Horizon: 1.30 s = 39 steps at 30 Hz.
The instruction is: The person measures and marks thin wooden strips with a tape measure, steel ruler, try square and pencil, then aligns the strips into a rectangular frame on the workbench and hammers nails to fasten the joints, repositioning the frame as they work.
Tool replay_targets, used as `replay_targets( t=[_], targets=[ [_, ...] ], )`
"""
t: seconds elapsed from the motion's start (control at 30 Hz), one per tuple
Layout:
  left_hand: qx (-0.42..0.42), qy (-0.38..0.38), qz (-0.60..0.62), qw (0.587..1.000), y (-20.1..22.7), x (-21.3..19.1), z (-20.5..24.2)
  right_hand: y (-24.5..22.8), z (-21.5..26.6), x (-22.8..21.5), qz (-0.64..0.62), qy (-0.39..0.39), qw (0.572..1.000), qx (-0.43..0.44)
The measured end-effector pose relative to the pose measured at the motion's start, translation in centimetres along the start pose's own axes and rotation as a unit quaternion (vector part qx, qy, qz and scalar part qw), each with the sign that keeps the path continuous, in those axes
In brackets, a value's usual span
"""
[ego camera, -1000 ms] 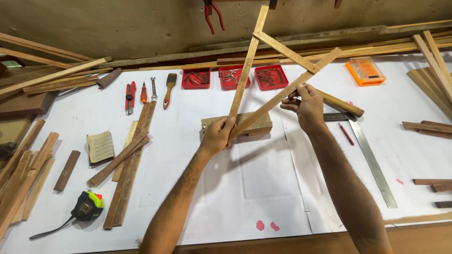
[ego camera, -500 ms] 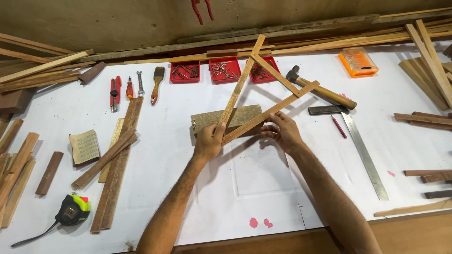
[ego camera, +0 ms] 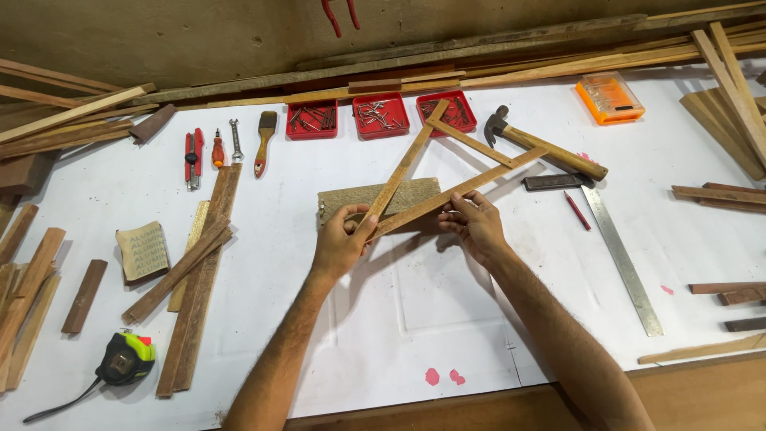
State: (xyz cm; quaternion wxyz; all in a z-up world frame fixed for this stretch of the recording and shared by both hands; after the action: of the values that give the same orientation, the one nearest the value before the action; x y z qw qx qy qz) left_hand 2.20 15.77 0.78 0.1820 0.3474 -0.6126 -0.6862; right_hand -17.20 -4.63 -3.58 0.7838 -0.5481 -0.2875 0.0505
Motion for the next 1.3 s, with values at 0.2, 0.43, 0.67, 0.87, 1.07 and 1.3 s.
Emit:
replay_targets(
  t=[0.2, 0.43, 0.67, 0.87, 1.07, 1.3],
  targets=[
    [0.016, -0.123, 0.144, 0.982, -1.3, -1.7, -0.3, -0.2, 0.6, 0.2, -0.011, 0.018, 1.000, 0.006],
    [-0.006, -0.093, 0.223, 0.970, -2.5, -2.1, -1.1, 0.1, 0.5, 0.3, 0.017, 0.030, 0.999, 0.018],
    [0.000, -0.055, 0.214, 0.975, -3.2, -2.4, -1.3, 0.1, 0.6, 0.3, 0.014, 0.028, 0.999, 0.037],
    [-0.004, -0.071, 0.237, 0.969, -3.5, -2.3, -1.2, -0.2, 0.7, 0.5, 0.013, 0.023, 0.999, 0.029],
    [0.025, -0.022, 0.205, 0.978, -3.1, -2.1, -1.0, -0.3, 0.4, 0.3, -0.006, 0.006, 1.000, 0.013],
    [0.066, 0.061, 0.177, 0.980, -3.5, -2.9, -1.6, -0.2, 1.2, 1.1, 0.024, -0.001, 0.999, 0.023]
  ],
)
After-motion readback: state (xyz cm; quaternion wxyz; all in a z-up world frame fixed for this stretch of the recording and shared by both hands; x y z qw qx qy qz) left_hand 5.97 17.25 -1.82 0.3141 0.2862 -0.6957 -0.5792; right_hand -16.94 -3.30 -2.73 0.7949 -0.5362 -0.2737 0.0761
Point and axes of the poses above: each hand's wrist, its own z-axis away from the middle knuckle, its own x-axis out of the palm, y = z × x, the point moved 5 cm from there along -z, towards the middle knuckle, and after that the axes turned 10 degrees about y, right-handed, at the moved point
